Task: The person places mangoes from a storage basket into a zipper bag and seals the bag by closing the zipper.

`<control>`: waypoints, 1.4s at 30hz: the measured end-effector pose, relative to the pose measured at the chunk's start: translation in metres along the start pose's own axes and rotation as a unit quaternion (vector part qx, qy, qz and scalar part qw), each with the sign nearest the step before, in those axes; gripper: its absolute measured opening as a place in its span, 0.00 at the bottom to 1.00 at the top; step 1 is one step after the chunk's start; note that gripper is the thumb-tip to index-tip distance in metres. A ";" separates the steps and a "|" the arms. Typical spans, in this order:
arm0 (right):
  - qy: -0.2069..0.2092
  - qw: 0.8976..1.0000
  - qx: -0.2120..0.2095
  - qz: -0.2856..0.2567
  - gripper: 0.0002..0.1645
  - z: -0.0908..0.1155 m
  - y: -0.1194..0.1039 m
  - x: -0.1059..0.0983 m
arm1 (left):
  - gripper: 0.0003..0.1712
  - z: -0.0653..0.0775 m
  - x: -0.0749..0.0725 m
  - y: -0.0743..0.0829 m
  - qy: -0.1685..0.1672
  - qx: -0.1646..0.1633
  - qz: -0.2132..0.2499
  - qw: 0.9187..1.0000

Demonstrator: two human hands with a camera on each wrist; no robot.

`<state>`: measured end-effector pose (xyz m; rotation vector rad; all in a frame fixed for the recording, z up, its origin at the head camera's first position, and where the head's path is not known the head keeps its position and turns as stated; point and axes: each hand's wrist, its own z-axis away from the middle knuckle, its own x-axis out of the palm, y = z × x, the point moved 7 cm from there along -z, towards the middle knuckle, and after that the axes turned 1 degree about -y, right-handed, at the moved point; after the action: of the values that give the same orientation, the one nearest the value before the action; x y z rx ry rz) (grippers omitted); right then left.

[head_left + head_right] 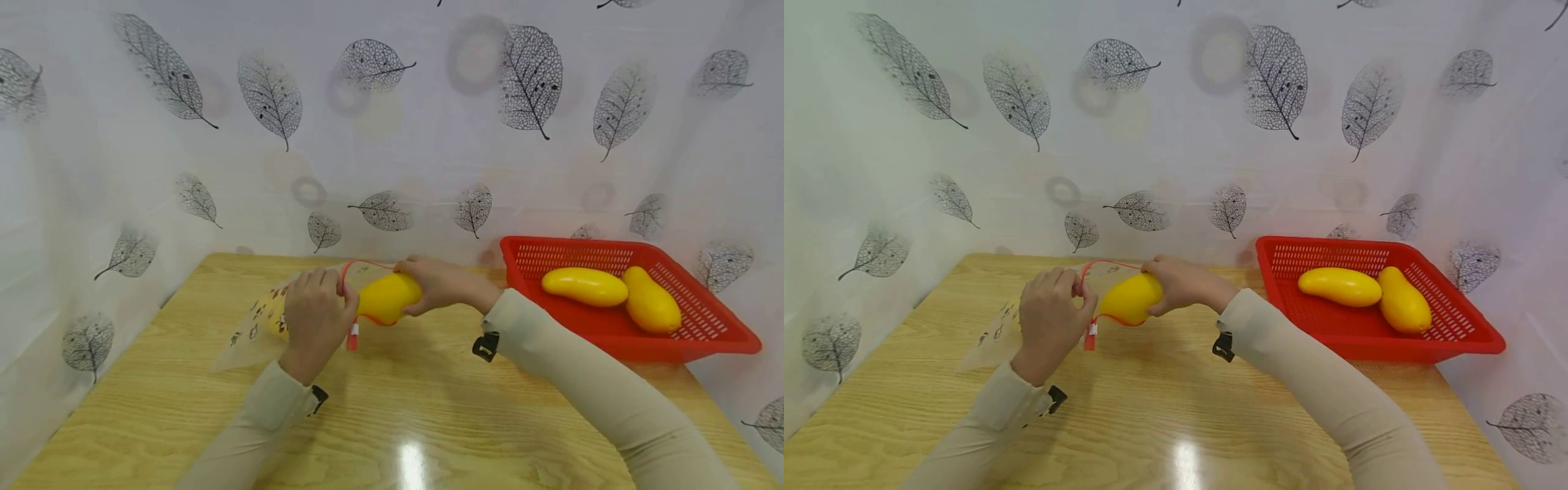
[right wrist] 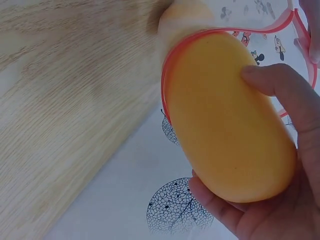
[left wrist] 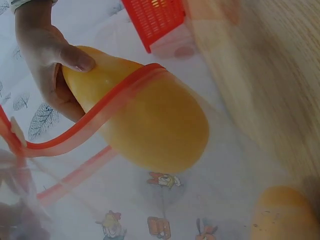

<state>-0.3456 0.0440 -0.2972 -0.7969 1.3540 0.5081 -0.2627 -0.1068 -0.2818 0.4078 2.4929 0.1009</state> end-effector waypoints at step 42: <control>0.057 0.994 -0.017 -0.088 0.34 0.003 -0.006 0.033 | 0.12 -0.001 0.000 0.002 -0.003 -0.012 0.016 1.000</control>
<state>-0.3338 0.0382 -0.3279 -0.9762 1.3675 0.3527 -0.2626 -0.1048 -0.2800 0.4381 2.4765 0.1430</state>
